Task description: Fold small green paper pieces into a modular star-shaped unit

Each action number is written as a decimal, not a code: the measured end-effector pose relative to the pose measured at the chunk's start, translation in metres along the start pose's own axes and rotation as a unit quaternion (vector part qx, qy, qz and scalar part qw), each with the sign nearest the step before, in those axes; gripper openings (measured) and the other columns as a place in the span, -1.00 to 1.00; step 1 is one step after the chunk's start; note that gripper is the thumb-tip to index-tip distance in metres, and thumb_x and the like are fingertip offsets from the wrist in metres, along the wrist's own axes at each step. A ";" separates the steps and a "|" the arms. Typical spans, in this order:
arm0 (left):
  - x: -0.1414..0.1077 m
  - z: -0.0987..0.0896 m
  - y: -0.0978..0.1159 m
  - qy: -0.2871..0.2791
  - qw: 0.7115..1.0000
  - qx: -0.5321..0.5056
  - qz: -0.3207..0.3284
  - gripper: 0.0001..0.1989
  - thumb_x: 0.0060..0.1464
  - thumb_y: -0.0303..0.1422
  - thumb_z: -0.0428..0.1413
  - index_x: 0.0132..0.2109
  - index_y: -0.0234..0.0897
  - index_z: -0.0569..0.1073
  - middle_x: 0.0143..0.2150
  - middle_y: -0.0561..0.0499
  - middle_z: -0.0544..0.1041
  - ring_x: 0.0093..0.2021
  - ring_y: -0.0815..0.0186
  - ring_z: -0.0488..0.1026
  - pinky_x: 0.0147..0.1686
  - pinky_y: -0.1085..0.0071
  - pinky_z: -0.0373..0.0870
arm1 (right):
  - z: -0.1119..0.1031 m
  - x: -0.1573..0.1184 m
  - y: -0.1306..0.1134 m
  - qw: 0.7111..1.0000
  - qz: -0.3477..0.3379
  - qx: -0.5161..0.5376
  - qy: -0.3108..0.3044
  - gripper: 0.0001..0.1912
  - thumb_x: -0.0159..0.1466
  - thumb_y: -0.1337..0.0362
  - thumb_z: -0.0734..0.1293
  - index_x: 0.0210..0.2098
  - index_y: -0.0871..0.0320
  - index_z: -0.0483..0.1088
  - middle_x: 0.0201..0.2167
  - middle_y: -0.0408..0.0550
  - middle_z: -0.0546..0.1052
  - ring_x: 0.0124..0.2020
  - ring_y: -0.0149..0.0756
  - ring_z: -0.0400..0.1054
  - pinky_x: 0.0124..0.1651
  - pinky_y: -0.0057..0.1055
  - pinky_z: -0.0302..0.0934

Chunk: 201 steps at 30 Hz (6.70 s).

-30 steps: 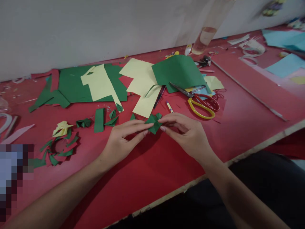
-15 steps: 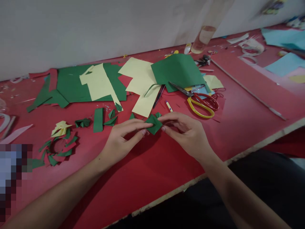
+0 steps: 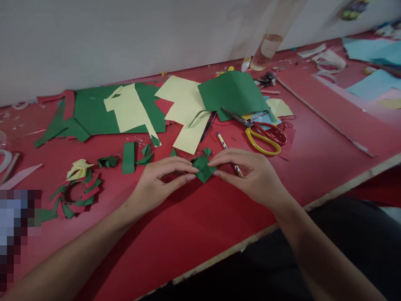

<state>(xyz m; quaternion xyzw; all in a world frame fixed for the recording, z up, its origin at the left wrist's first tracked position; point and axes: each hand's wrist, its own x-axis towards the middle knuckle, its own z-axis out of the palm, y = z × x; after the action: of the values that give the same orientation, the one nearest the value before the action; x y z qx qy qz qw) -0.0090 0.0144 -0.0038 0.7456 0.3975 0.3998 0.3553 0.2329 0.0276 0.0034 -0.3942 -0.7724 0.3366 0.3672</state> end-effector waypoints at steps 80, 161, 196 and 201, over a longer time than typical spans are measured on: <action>-0.004 0.003 0.001 -0.017 0.999 -0.024 -0.033 -0.80 0.23 -0.51 0.17 -0.02 -0.23 0.52 -0.17 0.04 0.58 -0.13 0.41 0.52 -0.05 0.51 0.44 | 0.038 -0.006 -0.006 0.973 0.115 0.200 0.030 -0.75 0.25 0.48 0.41 -0.14 0.04 0.50 -0.25 -0.21 0.59 -0.19 -0.45 0.52 -0.04 -0.52 0.44; -0.008 0.015 0.012 0.109 0.979 -0.124 -0.123 -0.88 0.10 -0.47 0.32 -0.21 -0.19 0.57 -0.25 0.04 0.65 -0.20 0.31 0.62 -0.11 0.39 0.63 | 0.044 -0.008 -0.019 0.957 0.131 0.228 0.125 -0.81 0.23 0.41 0.47 -0.20 0.07 0.47 -0.28 -0.13 0.62 -0.19 -0.32 0.57 -0.06 -0.37 0.52; -0.011 0.023 0.016 0.133 0.978 -0.110 -0.115 -0.85 0.17 -0.51 0.25 -0.13 -0.20 0.54 -0.22 0.13 0.59 -0.19 0.51 0.56 -0.10 0.67 0.50 | 0.050 -0.007 -0.018 0.957 0.123 0.231 0.122 -0.78 0.27 0.44 0.45 -0.16 0.05 0.43 -0.28 -0.22 0.59 -0.20 -0.45 0.54 -0.10 -0.54 0.47; -0.008 0.023 0.018 0.135 0.969 -0.146 -0.147 -0.87 0.17 -0.46 0.25 -0.12 -0.21 0.55 -0.26 0.13 0.58 -0.21 0.53 0.55 -0.15 0.72 0.48 | 0.049 -0.008 -0.019 0.953 0.135 0.240 0.129 -0.74 0.25 0.45 0.46 -0.14 0.06 0.41 -0.28 -0.21 0.60 -0.20 -0.45 0.55 -0.09 -0.53 0.47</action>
<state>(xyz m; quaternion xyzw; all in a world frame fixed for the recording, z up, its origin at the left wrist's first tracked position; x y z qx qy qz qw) 0.0142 -0.0048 -0.0013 0.5580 0.4840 0.4941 0.4585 0.1883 0.0006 -0.0081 -0.4352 -0.5547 0.5043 0.4986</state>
